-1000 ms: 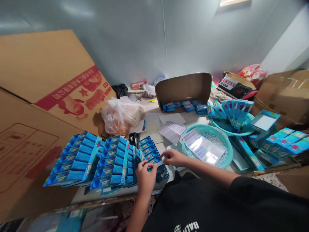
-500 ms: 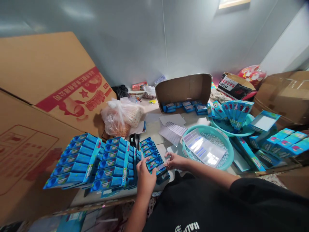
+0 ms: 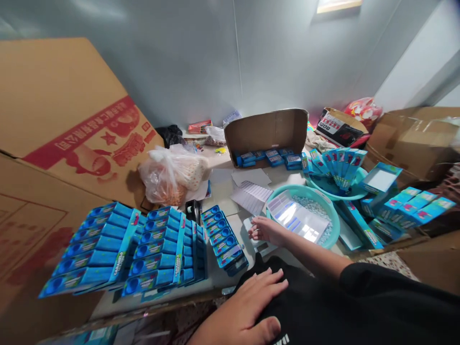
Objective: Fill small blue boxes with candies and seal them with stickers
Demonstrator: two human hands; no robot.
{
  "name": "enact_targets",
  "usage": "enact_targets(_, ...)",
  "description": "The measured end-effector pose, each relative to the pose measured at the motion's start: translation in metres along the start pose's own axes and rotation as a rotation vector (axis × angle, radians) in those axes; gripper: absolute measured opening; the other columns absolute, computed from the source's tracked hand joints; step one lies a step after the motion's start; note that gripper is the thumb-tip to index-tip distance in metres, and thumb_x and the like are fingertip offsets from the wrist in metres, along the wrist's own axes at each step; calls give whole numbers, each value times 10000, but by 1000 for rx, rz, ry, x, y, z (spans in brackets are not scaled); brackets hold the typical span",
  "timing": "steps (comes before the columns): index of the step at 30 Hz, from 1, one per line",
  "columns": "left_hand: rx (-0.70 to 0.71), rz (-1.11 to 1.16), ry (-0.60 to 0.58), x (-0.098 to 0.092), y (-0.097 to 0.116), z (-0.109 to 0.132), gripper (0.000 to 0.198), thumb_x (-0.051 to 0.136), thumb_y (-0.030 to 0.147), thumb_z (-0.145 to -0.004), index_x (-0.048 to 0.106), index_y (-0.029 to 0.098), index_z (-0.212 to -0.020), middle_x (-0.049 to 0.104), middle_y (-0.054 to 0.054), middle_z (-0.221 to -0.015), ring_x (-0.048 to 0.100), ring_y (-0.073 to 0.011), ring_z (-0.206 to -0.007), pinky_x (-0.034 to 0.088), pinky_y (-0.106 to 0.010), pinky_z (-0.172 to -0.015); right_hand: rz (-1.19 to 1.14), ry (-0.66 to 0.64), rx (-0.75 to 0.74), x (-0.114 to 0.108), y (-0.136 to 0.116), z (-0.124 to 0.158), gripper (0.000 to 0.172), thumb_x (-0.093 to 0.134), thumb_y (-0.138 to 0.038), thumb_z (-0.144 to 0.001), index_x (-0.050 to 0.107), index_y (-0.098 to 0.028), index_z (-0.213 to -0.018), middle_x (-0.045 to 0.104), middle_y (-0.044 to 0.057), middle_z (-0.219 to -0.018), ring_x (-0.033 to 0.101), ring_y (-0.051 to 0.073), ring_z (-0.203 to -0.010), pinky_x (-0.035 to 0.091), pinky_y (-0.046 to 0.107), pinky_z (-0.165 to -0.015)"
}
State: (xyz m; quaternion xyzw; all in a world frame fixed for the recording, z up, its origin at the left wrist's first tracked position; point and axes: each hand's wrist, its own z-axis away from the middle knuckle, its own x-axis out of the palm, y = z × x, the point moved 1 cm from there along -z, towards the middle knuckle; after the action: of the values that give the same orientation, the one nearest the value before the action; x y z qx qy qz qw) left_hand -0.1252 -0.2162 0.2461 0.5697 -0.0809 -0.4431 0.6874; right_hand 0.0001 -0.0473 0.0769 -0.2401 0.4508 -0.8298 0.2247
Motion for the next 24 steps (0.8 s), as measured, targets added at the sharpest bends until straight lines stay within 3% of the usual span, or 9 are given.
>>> enact_targets(3, -7, 54, -48, -6, -3, -3, 614, 413, 591, -947, 333, 351, -1506, 272, -6, -1606, 196, -274, -1505, 174, -568, -1208, 189, 214, -104, -32, -15, 1, 348, 460, -545, -854, 465, -209, -947, 657, 90, -964, 664, 223, -921, 504, 379, -869)
enact_targets(6, 51, 102, -69, -9, -2, -4, 515, 410, 523, -970, 410, 375, -1464, 338, 3, -1579, 215, -268, -1500, 199, -571, -1204, 452, 473, -158, -83, -21, 8, 226, 469, -403, -893, 514, -196, -973, 614, 125, -1142, 567, 251, -1133, 394, 388, -1019)
enact_targets(9, 87, 151, 13, -6, -2, -2, 384, 436, 439, -981, 573, 393, -1337, 491, 9, -1485, 351, -239, -1449, 282, -528, -1191, 702, 669, -91, -135, -13, 22, 224, 471, -259, -895, 560, -145, -1067, 536, 191, -1284, 449, 296, -1272, 278, 411, -1096)
enact_targets(12, 107, 211, 151, -3, -9, 1, 317, 500, 400, -960, 657, 380, -1234, 619, -3, -1358, 515, -216, -1336, 383, -464, -1151, 899, 760, 64, -169, 6, 34, 269, 541, -192, -843, 594, -66, -1074, 549, 260, -1229, 474, 359, -1232, 307, 443, -1043)
enact_targets(17, -32, 228, 508, -13, -39, 7, 312, 533, 450, -927, 681, 368, -1188, 685, -18, -1264, 633, -224, -1196, 508, -398, -1042, 1132, 745, 194, -184, 29, 40, 302, 625, -294, -844, 622, -102, -1077, 589, 207, -1202, 506, 346, -1188, 344, 412, -973)
enact_targets(20, -134, 152, 691, -30, -61, 11, 424, 553, 520, -886, 643, 341, -1260, 656, -44, -1311, 609, -260, -1229, 503, -428, -1042, 1191, 740, 238, -184, 31, 39, 327, 654, -359, -834, 626, -134, -1070, 598, 181, -1211, 500, 348, -1195, 341, 426, -960)
enact_targets(24, -249, 97, 879, -51, -81, 13, 523, 614, 615, -792, 681, 295, -1201, 676, -60, -1271, 620, -281, -1201, 475, -456, -1067, 1175, 728, 259, -187, 31, 40, 451, 715, -426, -797, 605, -142, -1130, 608, 172, -1226, 533, 336, -1166, 361, 409, -932)
